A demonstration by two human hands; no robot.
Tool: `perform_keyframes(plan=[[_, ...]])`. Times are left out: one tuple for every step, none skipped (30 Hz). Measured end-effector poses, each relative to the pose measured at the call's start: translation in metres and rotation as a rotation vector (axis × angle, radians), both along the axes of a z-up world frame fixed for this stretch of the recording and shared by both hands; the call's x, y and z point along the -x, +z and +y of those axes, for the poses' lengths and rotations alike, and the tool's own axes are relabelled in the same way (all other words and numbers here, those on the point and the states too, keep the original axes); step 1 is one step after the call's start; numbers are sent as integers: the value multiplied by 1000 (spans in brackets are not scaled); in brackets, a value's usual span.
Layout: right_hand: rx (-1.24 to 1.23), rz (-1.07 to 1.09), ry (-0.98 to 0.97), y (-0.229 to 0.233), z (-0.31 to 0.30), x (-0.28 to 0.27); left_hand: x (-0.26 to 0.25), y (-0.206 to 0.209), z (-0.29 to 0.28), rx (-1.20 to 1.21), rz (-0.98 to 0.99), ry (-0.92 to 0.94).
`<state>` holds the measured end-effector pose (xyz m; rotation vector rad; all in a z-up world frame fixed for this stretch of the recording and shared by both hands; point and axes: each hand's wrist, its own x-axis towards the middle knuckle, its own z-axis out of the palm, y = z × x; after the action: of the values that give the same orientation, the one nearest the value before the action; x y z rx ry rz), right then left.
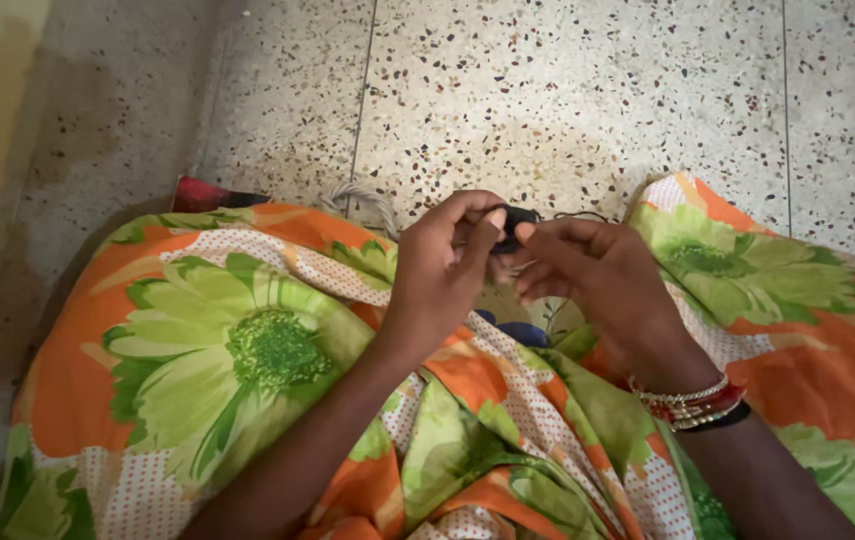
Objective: The person sits cross-legged on the floor and knits with black yarn using two knitting needles. They repeatedly insert the right needle into loops on the left needle, wrap the yarn, and pull it through to form stitches, gradually building a small fabric piece.
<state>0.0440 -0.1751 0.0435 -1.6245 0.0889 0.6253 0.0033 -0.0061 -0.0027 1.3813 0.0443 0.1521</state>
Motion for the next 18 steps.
perform_keyframes(plan=[[-52, 26, -1, 0, 0, 0, 0, -1, 0, 33, -26, -9], [-103, 52, -2, 0, -1, 0, 0, -2, 0, 58, -35, -12], [-152, 78, -3, -1, -3, -1, -1, -2, -1, 86, -45, -16], [-194, 89, 0, -2, -4, -2, -1, -2, -2, 114, -54, -19], [-237, 101, 3, -3, -5, -3, -1, -2, -2, 100, -57, -27], [-280, 113, 7, -5, -5, -4, 0, -1, -2, 87, -60, -34], [-271, 80, -9, -6, -6, -4, 0, 1, -1, 71, -64, -42], [-262, 48, -26, -8, -6, -4, 0, 3, 0, 0, -101, -25], [-250, 15, -43, -8, -7, -4, 1, 4, 1, -67, -138, -9], [-269, 6, -58, -9, -8, -3, 1, 6, 1, -134, -176, 7], [-288, -4, -72, -10, -7, -2, 1, 7, 0, -117, -154, 7], [-308, -14, -87, -10, -6, -1, 1, 8, 0, -100, -133, 6], [-329, -11, -85, -9, -6, 0, 1, 9, 0, -84, -111, 6], [-350, -9, -82, -7, -5, 0, 1, 10, 1, -107, -138, 13], [-372, -6, -79, -6, -4, 1, 1, 10, 2, -130, -164, 20], [-379, -9, -76, -6, -3, 1, 1, 11, 3, -154, -191, 27], [-384, -12, -72, -6, -1, 2, 1, 12, 3, -207, -207, 43], [-390, -15, -68, -7, 0, 2, 2, 14, 3, -260, -222, 58]])
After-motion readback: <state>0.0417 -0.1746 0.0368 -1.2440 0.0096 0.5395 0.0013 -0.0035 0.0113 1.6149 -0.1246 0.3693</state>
